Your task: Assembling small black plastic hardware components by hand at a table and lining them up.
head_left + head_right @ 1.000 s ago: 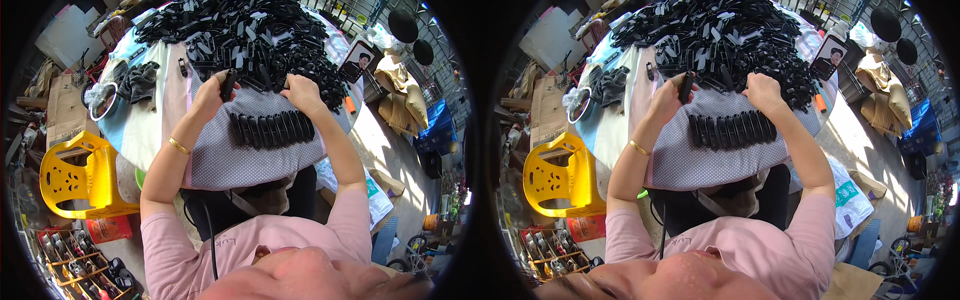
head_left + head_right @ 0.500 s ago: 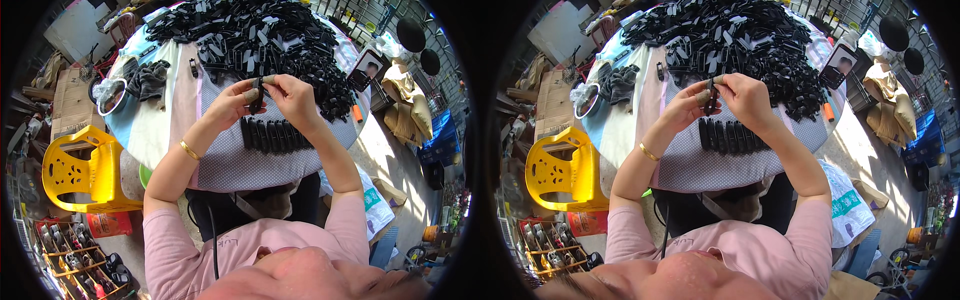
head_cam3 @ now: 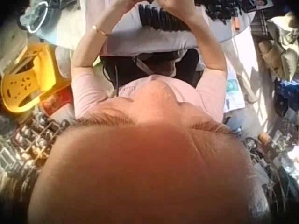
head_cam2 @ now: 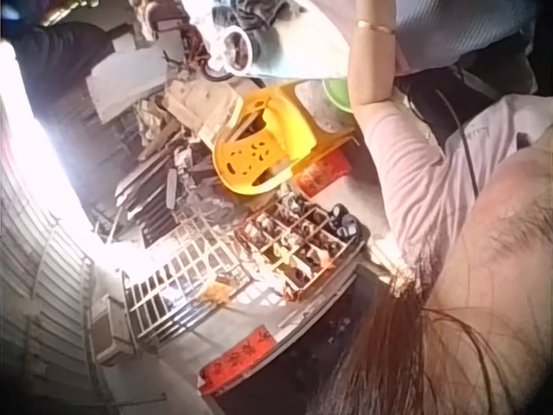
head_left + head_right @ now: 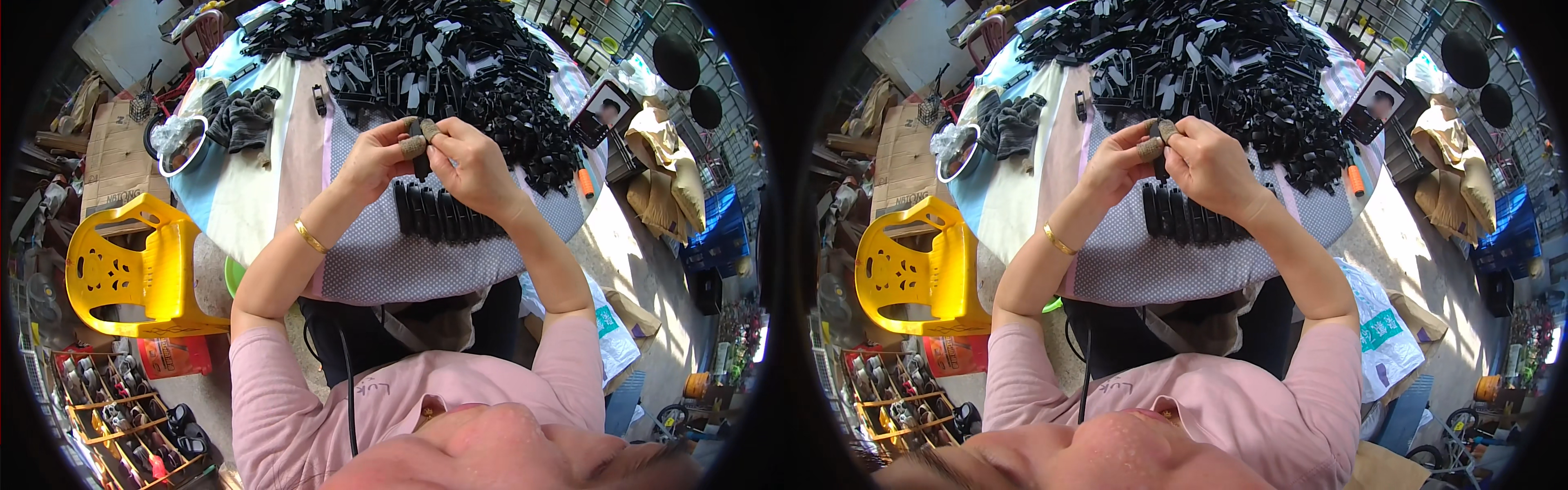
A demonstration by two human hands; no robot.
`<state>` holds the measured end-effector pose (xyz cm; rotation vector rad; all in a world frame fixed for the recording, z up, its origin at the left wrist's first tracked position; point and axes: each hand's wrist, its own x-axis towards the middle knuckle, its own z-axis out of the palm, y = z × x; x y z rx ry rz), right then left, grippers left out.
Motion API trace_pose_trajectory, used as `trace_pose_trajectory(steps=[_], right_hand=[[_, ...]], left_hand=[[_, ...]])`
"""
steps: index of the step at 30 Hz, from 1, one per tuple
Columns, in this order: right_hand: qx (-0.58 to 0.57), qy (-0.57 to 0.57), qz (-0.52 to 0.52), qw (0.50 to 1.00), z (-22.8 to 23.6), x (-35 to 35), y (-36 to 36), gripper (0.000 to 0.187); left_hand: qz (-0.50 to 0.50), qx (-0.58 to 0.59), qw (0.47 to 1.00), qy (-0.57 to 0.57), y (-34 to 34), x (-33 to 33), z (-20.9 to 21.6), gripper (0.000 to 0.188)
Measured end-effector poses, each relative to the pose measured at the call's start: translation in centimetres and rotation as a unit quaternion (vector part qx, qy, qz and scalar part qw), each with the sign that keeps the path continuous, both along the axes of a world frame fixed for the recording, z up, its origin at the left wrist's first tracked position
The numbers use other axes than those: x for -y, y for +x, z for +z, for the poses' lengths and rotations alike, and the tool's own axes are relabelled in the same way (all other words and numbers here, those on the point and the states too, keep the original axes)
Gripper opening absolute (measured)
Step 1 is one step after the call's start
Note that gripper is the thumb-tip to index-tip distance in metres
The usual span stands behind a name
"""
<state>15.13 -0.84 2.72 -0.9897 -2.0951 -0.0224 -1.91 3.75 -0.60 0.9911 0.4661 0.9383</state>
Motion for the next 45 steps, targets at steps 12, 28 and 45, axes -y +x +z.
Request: trace_pose_trajectory(steps=[12, 28, 45], right_hand=[[-0.097, -0.102, -0.06, 0.988, 1.2, 2.9, -3.9, 0.038], [0.231, -0.137, -0.062, 0.961, -3.3, 4.0, -8.2, 0.024], [0.225, -0.106, -0.224, 0.942, -5.1, -4.6, 6.1, 0.019]], left_hand=[[0.117, -0.234, 0.947, 0.187, -2.3, -3.1, 0.7, 0.05], [0.417, -0.485, 0.564, 0.523, -3.3, -7.7, -3.2, 0.041], [0.264, -0.323, 0.877, 0.238, -1.3, -3.9, -1.4, 0.021]])
